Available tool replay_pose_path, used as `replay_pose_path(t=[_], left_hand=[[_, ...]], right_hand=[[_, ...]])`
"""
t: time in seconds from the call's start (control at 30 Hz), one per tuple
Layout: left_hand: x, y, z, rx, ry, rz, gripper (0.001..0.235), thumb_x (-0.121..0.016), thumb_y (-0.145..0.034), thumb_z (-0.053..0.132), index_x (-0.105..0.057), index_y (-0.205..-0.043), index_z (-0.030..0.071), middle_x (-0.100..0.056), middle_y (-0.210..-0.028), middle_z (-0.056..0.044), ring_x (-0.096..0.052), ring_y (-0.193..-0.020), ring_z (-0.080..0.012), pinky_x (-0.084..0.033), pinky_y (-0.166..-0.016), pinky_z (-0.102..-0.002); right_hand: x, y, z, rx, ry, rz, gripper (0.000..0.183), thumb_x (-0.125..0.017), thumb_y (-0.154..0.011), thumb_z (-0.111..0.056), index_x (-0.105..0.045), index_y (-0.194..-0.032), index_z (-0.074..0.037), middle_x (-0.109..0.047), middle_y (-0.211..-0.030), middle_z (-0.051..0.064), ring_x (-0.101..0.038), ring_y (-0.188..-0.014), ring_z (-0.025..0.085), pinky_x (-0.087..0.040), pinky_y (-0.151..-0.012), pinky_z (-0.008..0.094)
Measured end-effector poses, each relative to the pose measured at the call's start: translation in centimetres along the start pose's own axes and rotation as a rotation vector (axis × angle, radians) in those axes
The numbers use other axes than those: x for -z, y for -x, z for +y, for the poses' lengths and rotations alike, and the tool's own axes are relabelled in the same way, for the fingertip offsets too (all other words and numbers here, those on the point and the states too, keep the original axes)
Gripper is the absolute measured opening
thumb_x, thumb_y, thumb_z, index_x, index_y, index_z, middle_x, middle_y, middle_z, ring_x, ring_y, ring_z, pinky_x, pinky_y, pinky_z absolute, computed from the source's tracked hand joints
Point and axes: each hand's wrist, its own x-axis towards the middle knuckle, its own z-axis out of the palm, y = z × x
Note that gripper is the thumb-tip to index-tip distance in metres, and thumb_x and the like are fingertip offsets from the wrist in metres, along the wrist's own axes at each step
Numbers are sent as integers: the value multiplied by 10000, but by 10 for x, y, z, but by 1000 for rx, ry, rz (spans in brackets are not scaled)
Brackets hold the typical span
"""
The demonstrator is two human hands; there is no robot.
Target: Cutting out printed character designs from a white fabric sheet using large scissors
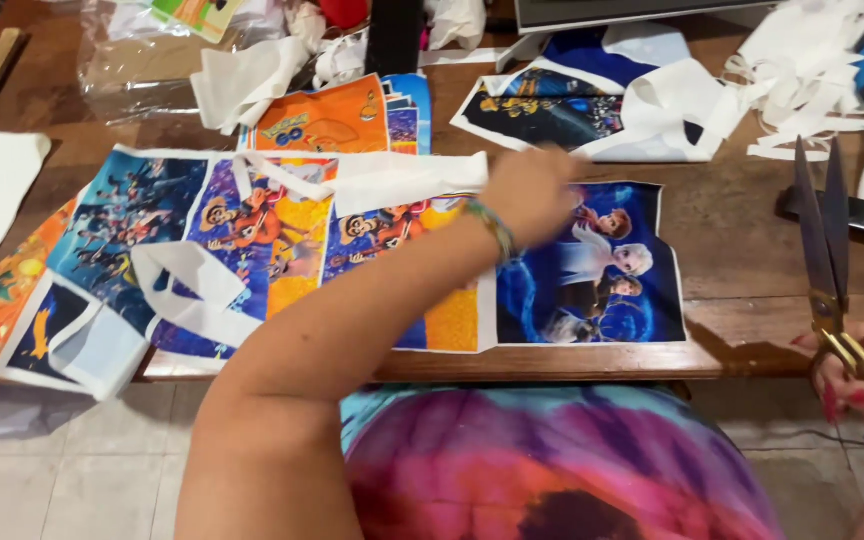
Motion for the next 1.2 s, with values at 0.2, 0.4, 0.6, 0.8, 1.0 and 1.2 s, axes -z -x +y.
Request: replay_pose_path(t=[0.2,0.4,0.6,0.8,1.0,1.2], left_hand=[[-36,-65,-64,462,-119,-209,761,-787,-742,568,-521,-1360,212,-527,-1297,-161,-617,-1129,-412,-547,-917,-561],[-6,-129,-49,565,-193,-395,866,-676,-882,137,-202,-1600,231,-396,-1408,-149,-650,-1135,-384,-597,-806,-498],[-20,-175,-60,607,-210,-515,585,-544,-958,231,-399,-1524,200,-422,-1374,-140,-597,-1155,-472,-568,-905,-556],[-86,-243,-43,427,-60,-31,297,-502,-873,161,-658,-1125,166,-742,-1115,-133,-729,-1000,-399,-593,-803,-542],[-109,-261,-14,-143,101,145,1157,-1055,-852,403,-197,-1604,213,-432,-1659,-109,-435,-1554,-272,-311,-1303,-384],[12,-57,21,-612,-160,-88,682,-754,-896,295,-502,-1487,65,-486,-1497,-265,-509,-1346,-414,-338,-1190,-594]], right_hand=[[-42,-25,-11,-69,269,411,578,-766,-828,-129,-589,-1348,50,-637,-854,98,-599,-710,134,-479,-711,223],[-46,-32,-21,15,66,378,619,-738,-827,-376,-583,-1249,50,-601,-774,77,-592,-589,142,-498,-504,242],[-44,-28,-17,-21,-66,300,646,-816,-741,-349,-620,-1219,39,-623,-691,75,-621,-560,153,-500,-514,241],[-44,-26,-24,-49,-136,266,628,-841,-744,-356,-621,-1178,42,-642,-696,57,-622,-593,140,-452,-545,219],[-49,-19,-21,-57,-92,304,613,-812,-757,-317,-598,-1202,46,-637,-715,56,-636,-597,147,-529,-543,226],[-47,-21,-22,-1,-79,332,623,-775,-811,-357,-558,-1234,46,-656,-818,90,-652,-605,122,-550,-524,202]])
